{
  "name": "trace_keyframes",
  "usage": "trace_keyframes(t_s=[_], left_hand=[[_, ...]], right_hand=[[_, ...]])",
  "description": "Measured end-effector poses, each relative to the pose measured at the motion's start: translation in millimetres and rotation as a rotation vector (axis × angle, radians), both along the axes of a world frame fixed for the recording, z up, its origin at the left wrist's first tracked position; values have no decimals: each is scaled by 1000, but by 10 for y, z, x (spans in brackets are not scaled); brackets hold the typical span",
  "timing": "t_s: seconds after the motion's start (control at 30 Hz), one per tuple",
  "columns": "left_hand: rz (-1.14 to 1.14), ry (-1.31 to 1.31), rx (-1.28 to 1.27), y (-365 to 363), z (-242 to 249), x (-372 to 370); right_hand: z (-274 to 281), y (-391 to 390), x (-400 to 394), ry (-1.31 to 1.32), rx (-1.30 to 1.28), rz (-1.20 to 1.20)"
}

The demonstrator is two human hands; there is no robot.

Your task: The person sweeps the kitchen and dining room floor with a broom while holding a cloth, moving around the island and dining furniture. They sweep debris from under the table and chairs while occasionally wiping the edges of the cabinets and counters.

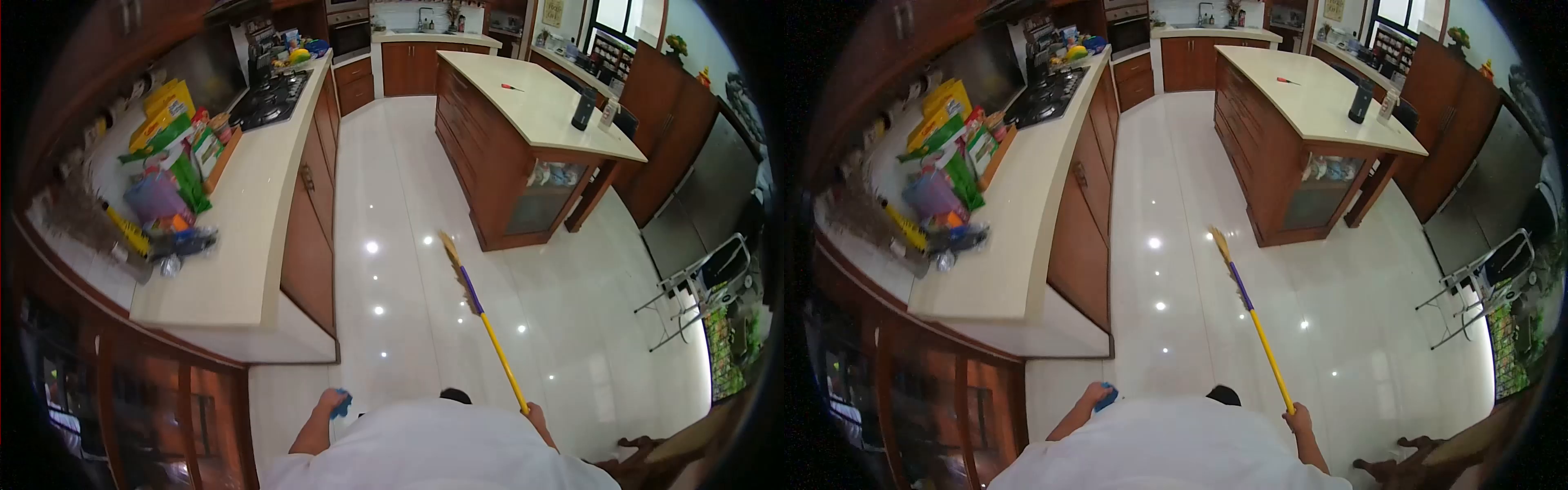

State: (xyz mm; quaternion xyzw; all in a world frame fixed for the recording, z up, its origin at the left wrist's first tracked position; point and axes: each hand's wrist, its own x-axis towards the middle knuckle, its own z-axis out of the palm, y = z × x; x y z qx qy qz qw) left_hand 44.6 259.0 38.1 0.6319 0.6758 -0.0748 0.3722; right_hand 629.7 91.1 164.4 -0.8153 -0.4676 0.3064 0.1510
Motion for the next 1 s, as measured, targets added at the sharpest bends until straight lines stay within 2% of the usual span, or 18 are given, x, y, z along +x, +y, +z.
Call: trace_keyframes(t_s=[0.07,0.1,0.13,0.17,0.27,0.33,0.37,0.43,0.5,0.67,0.73,0.77,0.83,0.87,0.97,1.0], left_hand=[[79,-165,-158,1084,203,228],[72,-159,-162,1512,257,386],[89,-115,-42,1921,291,523],[105,-73,78,2267,334,639],[111,-135,15,3135,427,820],[122,-97,9,3466,398,877],[140,-69,-29,3575,379,859],[205,-16,-128,3771,384,760],[288,-1,-220,4016,450,649],[481,-26,-289,4844,492,588],[535,-43,-302,5225,416,587],[549,-51,-307,5476,386,609],[546,-63,-318,6079,210,647],[537,-67,-320,6416,126,663],[491,-79,-307,7495,-51,721],[470,-83,-293,7927,-56,746]], right_hand=[[156,510,-19,22,4,-20],[297,769,-50,64,-62,-90],[320,1046,-45,110,-129,-159],[176,1340,19,119,-132,-166],[-131,2341,291,20,0,-24],[-18,3292,383,193,-197,-95],[-97,3704,466,220,-189,-91],[-379,4541,646,61,-102,98],[-520,5376,764,37,-66,183],[-190,7480,758,73,65,247],[-11,8226,695,639,-110,73],[-42,8595,702,643,-118,72],[-139,9217,800,412,-303,118],[-201,9498,761,406,-302,108],[-217,10325,774,-125,-43,280],[-31,10598,728,-89,-173,224]])
